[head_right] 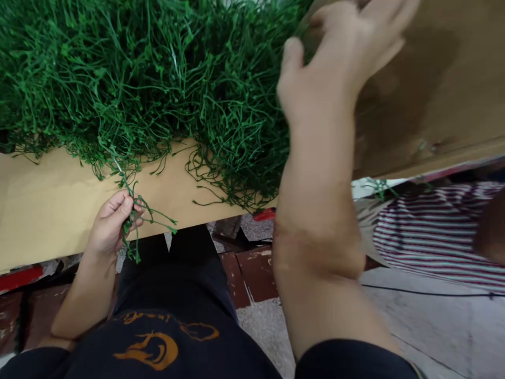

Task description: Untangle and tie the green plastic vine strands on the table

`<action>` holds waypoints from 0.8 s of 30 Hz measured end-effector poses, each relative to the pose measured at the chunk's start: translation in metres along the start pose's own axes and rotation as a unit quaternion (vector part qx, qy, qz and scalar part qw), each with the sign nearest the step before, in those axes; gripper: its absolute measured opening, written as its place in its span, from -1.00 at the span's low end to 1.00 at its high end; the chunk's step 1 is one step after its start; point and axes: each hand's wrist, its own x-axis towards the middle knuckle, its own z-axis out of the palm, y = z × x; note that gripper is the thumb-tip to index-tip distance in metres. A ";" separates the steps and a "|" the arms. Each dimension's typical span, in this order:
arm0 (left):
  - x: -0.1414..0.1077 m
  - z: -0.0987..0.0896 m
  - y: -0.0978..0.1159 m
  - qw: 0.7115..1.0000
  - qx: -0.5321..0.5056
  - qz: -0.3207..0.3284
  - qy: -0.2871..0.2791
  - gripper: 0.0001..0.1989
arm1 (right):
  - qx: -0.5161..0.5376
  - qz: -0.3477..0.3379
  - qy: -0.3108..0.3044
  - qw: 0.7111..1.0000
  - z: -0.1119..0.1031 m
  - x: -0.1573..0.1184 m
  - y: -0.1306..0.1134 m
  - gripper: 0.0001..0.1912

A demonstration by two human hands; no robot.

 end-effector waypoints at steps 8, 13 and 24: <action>0.007 0.004 -0.006 1.000 -0.014 0.019 0.000 -0.67 | 0.304 -0.067 -0.420 0.853 0.068 -0.122 -0.087 -0.69; 0.007 -0.006 -0.008 0.999 0.033 0.035 0.017 -0.69 | 0.390 0.107 -0.464 0.788 0.078 -0.139 -0.082 -0.63; 0.013 -0.014 -0.016 0.990 0.130 0.054 -0.022 -0.68 | 0.428 0.187 -0.399 0.789 0.085 -0.138 -0.076 -0.54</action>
